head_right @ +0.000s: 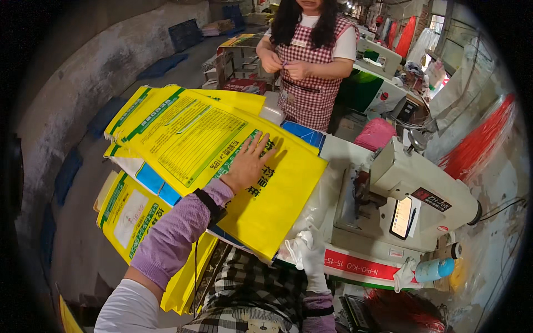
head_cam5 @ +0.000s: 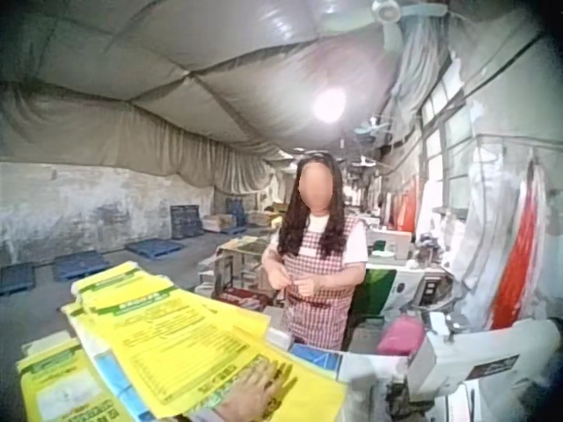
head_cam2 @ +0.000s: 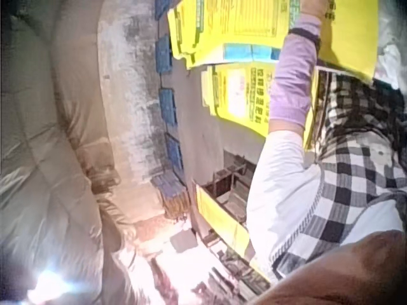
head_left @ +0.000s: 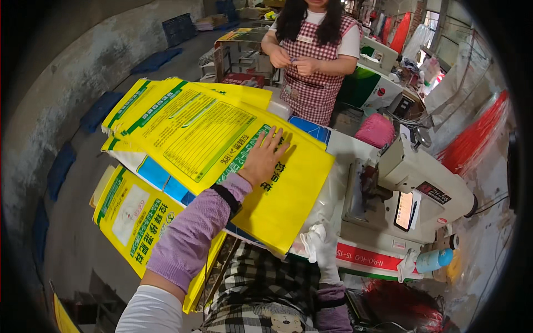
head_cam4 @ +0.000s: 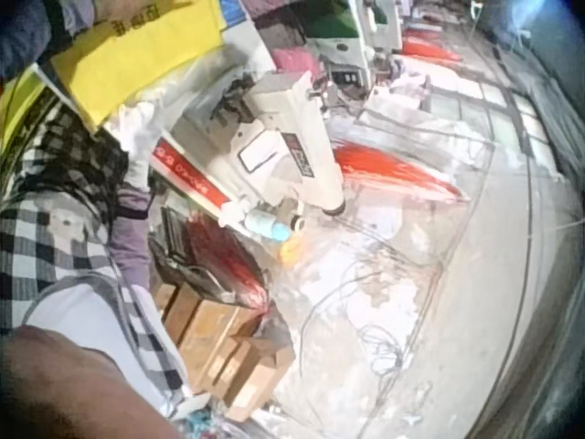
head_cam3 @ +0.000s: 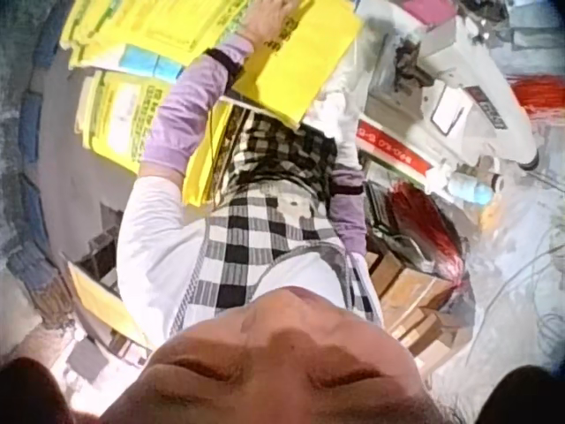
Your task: Sorting and stacking large yellow and white plastic bags on a workbench in a manufacturing environment.
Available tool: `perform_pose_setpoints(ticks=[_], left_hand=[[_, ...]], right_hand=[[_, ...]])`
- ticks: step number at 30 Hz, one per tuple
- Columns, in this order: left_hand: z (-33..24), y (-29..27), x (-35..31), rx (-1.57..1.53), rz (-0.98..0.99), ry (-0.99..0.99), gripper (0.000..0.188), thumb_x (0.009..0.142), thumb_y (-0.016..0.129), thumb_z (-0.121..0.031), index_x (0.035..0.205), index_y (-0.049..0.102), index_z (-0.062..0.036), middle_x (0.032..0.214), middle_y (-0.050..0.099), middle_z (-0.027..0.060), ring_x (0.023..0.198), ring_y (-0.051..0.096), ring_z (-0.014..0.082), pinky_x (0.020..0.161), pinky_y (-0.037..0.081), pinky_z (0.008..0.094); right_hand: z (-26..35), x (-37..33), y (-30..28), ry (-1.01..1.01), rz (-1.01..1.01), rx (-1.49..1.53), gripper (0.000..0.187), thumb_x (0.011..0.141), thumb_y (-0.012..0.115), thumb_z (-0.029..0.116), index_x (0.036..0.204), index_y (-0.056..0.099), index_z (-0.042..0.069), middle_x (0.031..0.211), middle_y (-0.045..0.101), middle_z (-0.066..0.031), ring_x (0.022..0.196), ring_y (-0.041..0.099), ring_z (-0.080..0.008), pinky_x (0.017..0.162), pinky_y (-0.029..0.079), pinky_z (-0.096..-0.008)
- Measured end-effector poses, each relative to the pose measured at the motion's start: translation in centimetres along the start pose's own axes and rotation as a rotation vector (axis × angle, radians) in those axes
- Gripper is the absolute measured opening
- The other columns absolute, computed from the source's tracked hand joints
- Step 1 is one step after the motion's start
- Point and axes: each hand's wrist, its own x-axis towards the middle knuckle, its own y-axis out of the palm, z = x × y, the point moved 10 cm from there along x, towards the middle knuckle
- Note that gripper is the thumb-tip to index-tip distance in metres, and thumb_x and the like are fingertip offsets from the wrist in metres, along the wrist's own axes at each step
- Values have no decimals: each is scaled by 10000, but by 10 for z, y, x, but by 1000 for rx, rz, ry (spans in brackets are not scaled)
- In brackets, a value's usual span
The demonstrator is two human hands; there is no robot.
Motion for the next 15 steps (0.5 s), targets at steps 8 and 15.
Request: perform_pose_setpoints(ticks=[8,15], left_hand=[[-27,23,-14,-190,11,37,699,750,671,-236,1411,457,-156,1532,278,210,1435,222,392,1165,191,507],[-58,29,-49,-374,-71,16,523,799,597,-148,1319,549,-116,1444,402,232,1349,360,430,1113,302,496]], right_hand=[[-15,-11,4,-63,91,30,469,894,527,-26,1355,451,2,1014,585,-44,916,561,-115,807,489,-253],[-2,-14,13,-55,111,165,461,894,567,-24,1341,455,-11,1089,597,-93,981,580,-130,844,485,-269]])
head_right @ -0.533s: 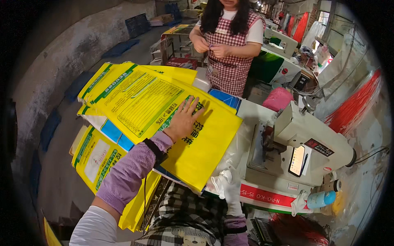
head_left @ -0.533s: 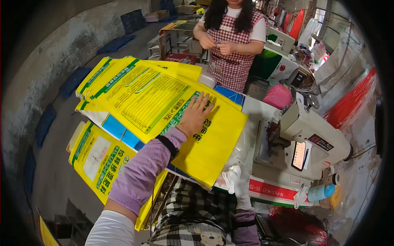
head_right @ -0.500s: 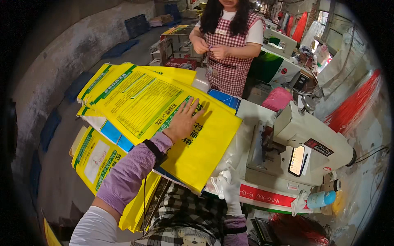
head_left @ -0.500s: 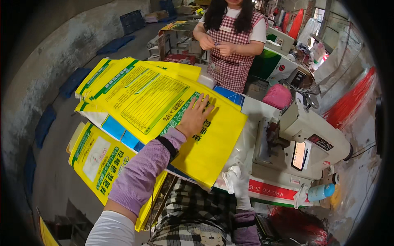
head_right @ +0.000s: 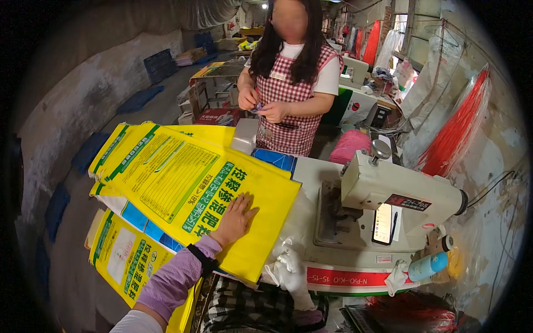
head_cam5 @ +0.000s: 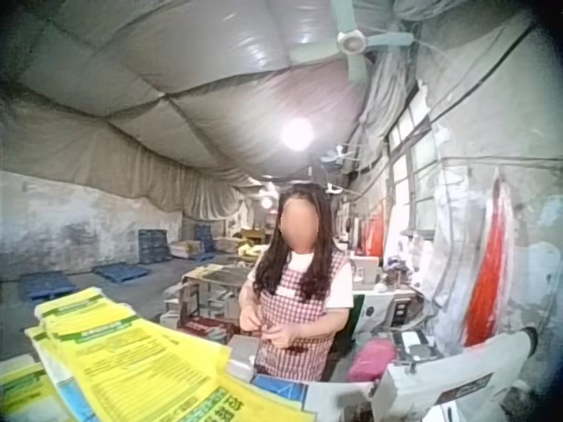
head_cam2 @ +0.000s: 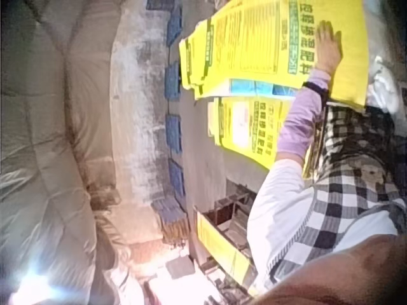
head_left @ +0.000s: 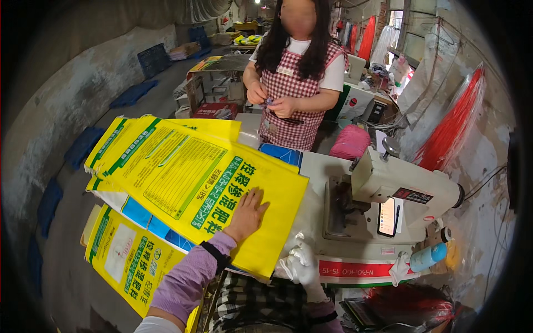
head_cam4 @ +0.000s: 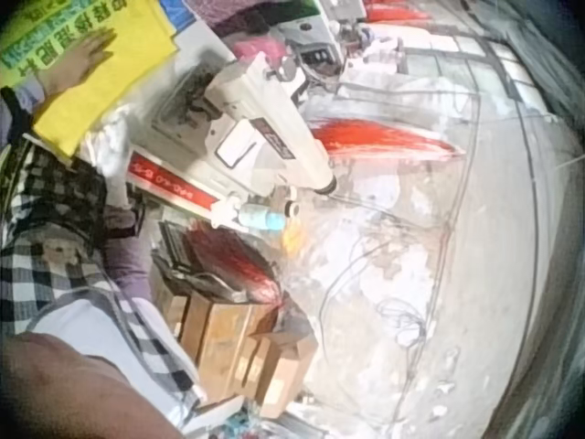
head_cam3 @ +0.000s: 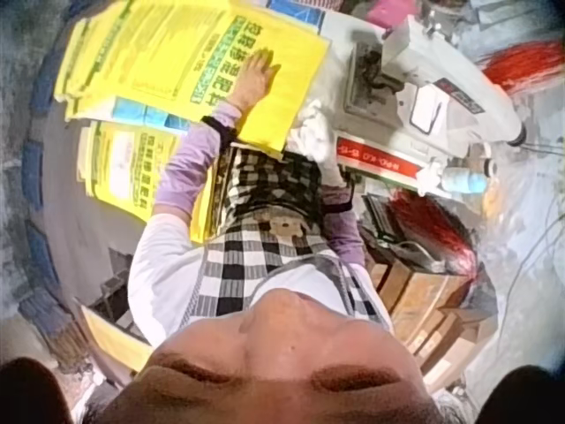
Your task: Sorting and stacking large yellow and white plastic bags on a workbench in a manufacturing environment.
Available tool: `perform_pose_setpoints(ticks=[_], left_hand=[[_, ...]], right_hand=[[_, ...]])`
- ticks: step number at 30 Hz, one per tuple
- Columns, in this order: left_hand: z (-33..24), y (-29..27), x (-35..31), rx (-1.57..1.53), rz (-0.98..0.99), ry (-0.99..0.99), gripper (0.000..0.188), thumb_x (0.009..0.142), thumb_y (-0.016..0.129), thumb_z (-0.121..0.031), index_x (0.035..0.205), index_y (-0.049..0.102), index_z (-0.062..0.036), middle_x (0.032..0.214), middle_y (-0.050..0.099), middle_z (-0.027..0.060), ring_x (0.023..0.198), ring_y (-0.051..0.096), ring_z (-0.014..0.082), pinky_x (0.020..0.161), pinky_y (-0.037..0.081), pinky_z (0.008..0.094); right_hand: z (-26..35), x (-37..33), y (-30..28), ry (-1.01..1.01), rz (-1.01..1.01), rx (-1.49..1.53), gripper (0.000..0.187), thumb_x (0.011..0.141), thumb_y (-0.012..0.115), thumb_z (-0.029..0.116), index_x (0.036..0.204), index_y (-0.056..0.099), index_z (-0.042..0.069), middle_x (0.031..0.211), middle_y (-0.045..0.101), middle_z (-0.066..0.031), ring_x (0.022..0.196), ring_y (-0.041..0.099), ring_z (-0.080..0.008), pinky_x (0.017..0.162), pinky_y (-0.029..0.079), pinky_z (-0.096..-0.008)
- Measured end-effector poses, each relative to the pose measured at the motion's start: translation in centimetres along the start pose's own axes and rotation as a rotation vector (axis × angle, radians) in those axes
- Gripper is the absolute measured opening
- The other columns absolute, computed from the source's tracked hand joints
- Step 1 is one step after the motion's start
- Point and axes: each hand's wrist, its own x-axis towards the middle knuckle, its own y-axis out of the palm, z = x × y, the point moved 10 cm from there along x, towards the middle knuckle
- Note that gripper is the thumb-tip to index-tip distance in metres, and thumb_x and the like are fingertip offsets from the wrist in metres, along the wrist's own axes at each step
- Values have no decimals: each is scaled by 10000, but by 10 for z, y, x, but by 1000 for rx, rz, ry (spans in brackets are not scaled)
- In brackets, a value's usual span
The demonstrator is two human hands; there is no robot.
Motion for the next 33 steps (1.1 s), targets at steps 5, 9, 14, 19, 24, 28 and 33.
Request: perform_pose_setpoints(ticks=[5,9,14,19,24,28,33], left_hand=[[-36,10,-14,-576,71,-47,463,812,629,-116,1271,579,-89,1299,549,205,1258,458,412,1073,374,448],[-97,-17,-41,-720,132,19,515,813,679,-112,1313,557,-123,1361,504,196,1288,437,387,1088,352,443],[-50,12,-67,-658,93,-62,701,739,669,-36,1400,433,-35,1442,392,229,1371,316,404,1143,244,458],[-89,1,-27,-697,191,-6,756,656,531,90,1396,430,-24,1461,379,206,1397,304,363,1142,241,423],[-40,21,-36,-878,154,-206,690,714,517,92,1388,441,-36,1427,417,166,1348,373,303,1113,289,399],[-56,21,-50,-946,207,-193,584,808,550,-35,1382,444,-16,1378,467,181,1288,444,305,1079,344,396],[-70,9,-46,-824,280,-177,636,922,623,-287,1409,395,53,1393,468,250,1317,427,365,1111,336,386]], right_hand=[[-24,-1,-13,-35,-38,118,450,893,575,-26,1329,461,-7,1116,589,-96,993,579,-132,862,486,-277],[2,6,-17,-73,-87,198,374,941,607,105,1287,493,16,1116,605,-80,1040,589,-190,915,502,-359],[-26,44,-9,127,-71,1142,371,979,512,354,1215,539,69,1020,610,-68,933,607,-210,836,516,-366],[57,-10,-74,-80,-220,1038,463,957,500,255,1376,429,71,1030,602,-46,880,598,-154,803,509,-329],[89,-69,-147,-154,-425,615,549,931,544,143,1447,368,73,1104,583,-35,913,566,-100,784,490,-257],[85,-144,-240,-226,-823,667,162,950,489,114,1085,559,57,917,619,-47,733,611,-161,603,529,-307],[152,-268,-326,-489,-1089,413,389,899,434,197,1222,522,-3,879,591,-53,660,593,-123,499,513,-243]])
